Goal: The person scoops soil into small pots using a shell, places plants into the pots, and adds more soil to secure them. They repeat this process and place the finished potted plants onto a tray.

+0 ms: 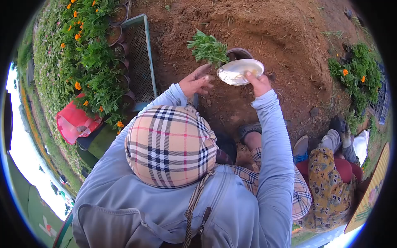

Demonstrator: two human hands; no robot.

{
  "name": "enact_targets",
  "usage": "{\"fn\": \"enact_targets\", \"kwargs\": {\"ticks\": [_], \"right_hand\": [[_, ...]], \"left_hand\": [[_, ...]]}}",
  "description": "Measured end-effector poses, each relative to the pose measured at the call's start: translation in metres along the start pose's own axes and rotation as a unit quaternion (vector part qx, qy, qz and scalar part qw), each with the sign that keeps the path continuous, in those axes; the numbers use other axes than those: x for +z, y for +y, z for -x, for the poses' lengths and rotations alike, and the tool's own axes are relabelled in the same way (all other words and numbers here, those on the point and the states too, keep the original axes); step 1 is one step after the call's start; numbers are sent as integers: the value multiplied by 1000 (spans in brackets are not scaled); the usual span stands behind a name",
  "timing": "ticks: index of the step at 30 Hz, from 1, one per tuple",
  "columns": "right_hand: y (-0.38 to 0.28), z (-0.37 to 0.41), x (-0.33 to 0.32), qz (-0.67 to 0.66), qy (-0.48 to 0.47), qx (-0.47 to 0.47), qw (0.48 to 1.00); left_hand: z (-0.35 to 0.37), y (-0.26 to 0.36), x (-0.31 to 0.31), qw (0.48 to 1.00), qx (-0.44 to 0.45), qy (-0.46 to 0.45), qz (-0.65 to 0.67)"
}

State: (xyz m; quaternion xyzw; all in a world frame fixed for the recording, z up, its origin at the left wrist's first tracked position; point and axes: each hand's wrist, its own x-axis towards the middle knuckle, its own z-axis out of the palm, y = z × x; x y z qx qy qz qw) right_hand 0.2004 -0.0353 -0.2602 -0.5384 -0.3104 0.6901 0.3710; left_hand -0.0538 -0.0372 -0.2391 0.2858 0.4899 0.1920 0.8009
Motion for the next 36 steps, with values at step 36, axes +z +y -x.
{"fn": "enact_targets", "kwargs": {"ticks": [36], "right_hand": [[-6,20,26,-38,154,18,987]], "left_hand": [[-40,27,1,814,215,267,-469]]}}
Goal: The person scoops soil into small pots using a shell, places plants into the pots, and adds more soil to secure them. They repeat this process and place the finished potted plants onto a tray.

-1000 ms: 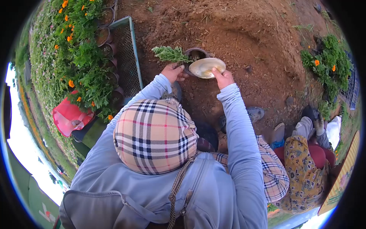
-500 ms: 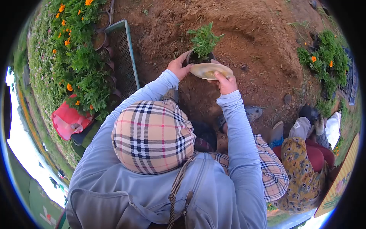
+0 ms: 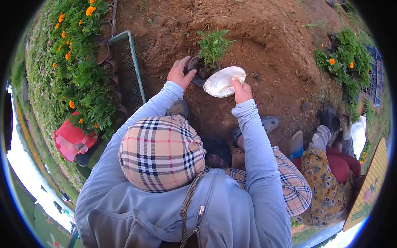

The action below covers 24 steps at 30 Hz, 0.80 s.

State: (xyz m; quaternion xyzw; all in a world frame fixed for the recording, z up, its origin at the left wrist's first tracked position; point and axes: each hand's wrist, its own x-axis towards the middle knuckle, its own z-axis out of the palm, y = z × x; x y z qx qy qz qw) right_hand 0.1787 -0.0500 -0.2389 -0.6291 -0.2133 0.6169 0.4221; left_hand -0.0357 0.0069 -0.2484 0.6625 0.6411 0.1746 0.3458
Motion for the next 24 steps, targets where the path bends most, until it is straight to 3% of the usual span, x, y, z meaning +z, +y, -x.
{"fn": "enact_targets", "kwargs": {"ticks": [1,3,7,8,12,15,23,24], "right_hand": [[19,-7,-16,-32,53,-3,998],[21,-4,-47,-29,62,99,993],[25,5,-53,-66,137,101,983],[28,5,-57,-48,118,107,986],[46,1,-65,-12,84,122,989],[45,0,-65,-19,84,147,985],[38,-3,-62,-4,102,171,980],[35,-3,-59,4,101,173,980]], "left_hand": [[-2,8,-7,999,45,9,-24],[-9,16,-14,988,137,28,-70],[-19,51,-20,986,33,-91,-132],[-21,48,-10,990,16,-69,-122],[-16,62,-7,977,42,-197,-62],[-9,44,9,977,172,-102,-80],[-10,47,15,981,77,-173,-46],[-9,44,18,984,101,-139,-52]]}}
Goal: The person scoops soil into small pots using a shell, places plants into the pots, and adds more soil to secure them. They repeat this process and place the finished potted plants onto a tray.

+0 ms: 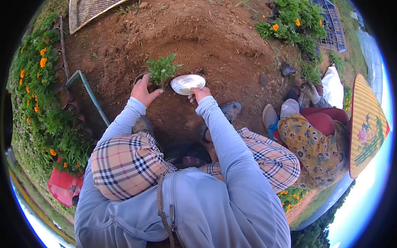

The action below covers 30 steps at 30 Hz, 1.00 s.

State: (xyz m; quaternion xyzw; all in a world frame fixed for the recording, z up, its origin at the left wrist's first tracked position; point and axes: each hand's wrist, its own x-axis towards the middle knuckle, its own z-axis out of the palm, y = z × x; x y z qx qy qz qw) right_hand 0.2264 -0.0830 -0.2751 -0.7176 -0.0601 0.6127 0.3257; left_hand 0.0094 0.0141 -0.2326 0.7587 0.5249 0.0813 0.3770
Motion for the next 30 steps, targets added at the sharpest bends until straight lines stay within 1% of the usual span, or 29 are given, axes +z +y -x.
{"fn": "enact_targets", "kwargs": {"ticks": [3,4,5,8,11,13,14,15,17,18,21,22,25,26,29,30], "right_hand": [[1,2,5,5,-4,10,1000],[4,0,7,8,-2,18,1000],[6,-1,5,12,-2,26,1000],[21,-11,-2,21,14,33,999],[25,-9,-3,21,29,49,998],[33,-14,-7,16,33,51,998],[35,-14,-6,10,28,51,998],[36,-15,-6,3,25,50,998],[36,-14,-2,-3,14,50,999],[33,-12,1,-9,8,44,999],[27,-6,11,-11,-2,15,1000],[24,-3,13,-9,-4,3,1000],[16,1,18,-32,-35,-15,999],[13,2,20,-27,-39,-29,998],[5,6,26,-17,-54,-68,996],[3,8,28,-19,-59,-77,995]], "left_hand": [[1,-2,0,995,83,45,-45],[1,-8,4,993,98,48,-39],[1,-15,11,994,95,57,-20],[9,-32,11,994,69,88,11],[10,-55,15,994,5,108,34],[10,-52,10,987,-67,109,100],[11,-50,9,984,-39,117,128],[12,-48,10,985,-12,139,100],[12,-40,7,991,11,124,56],[9,-39,11,983,41,166,66],[4,-30,0,995,-76,64,-17],[4,-25,-7,991,-117,57,40],[4,-55,3,967,-58,121,217],[4,-61,4,964,-24,122,237],[11,-73,4,984,-2,93,152],[14,-68,3,932,-113,38,342]]}}
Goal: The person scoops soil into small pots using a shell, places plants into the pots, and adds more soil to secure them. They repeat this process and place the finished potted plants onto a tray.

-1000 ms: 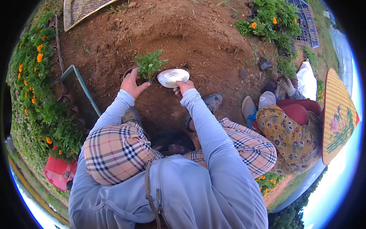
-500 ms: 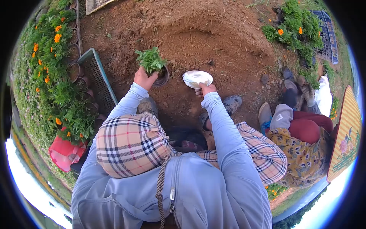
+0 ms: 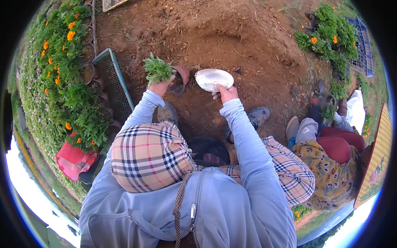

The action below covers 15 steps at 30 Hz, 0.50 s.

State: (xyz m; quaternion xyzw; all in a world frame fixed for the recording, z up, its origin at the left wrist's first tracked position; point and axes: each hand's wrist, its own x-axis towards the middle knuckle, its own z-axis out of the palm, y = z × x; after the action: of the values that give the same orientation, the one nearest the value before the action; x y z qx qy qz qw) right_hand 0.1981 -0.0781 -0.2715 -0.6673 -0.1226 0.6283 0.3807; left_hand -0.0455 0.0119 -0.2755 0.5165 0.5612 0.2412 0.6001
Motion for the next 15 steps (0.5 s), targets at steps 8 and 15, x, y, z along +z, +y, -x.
{"fn": "enact_targets", "kwargs": {"ticks": [8,15], "right_hand": [[-16,14,32,86,-67,-95,990],[-17,7,16,-2,75,-34,997]], "left_hand": [[-5,-15,6,992,81,51,-80],[-4,18,11,989,142,31,10]]}}
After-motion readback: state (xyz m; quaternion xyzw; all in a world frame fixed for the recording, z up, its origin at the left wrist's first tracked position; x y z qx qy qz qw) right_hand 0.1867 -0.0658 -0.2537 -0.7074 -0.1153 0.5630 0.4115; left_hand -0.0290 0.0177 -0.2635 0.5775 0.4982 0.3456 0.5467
